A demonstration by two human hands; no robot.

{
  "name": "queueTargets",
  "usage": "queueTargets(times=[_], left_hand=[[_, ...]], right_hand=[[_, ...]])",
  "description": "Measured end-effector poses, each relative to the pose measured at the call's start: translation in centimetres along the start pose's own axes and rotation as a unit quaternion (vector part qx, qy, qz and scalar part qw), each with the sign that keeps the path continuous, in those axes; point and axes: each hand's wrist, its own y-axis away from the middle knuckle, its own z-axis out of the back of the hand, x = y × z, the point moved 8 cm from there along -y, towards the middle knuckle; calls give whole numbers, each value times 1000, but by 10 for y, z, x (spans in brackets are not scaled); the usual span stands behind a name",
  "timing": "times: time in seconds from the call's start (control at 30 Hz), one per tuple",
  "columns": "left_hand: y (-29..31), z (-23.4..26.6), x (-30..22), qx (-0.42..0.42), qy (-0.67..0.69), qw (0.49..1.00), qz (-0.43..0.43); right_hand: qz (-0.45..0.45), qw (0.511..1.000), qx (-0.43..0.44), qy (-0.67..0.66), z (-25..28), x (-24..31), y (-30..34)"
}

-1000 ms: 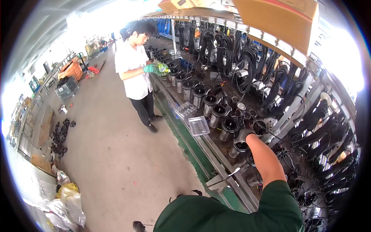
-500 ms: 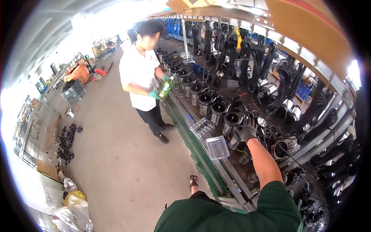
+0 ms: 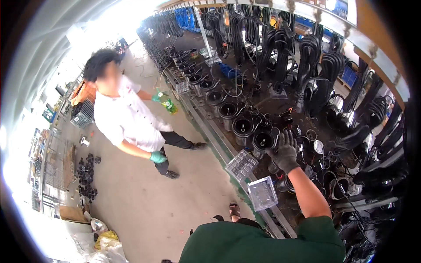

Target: The person walks along an assembly line, removes mechanical seal components from plastic packaging, and installs them one by one into pump housings by hand.

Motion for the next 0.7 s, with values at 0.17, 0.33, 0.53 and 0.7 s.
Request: queueTargets(times=[0.17,0.33,0.53,0.7], left_hand=[[-65,15,-89,-35,236,971,27],[-86,4,-158,-28,194,980,19],[-102,-10,-170,19,-52,995,-84],[-174,-42,-186,57,-135,986,-76]], right_hand=[[16,999,8,35,-43,50,-79],[13,989,146,22,-71,60,-110],[66,996,41,-41,-64,143,-185],[50,998,40,-26,-127,206,-252]])
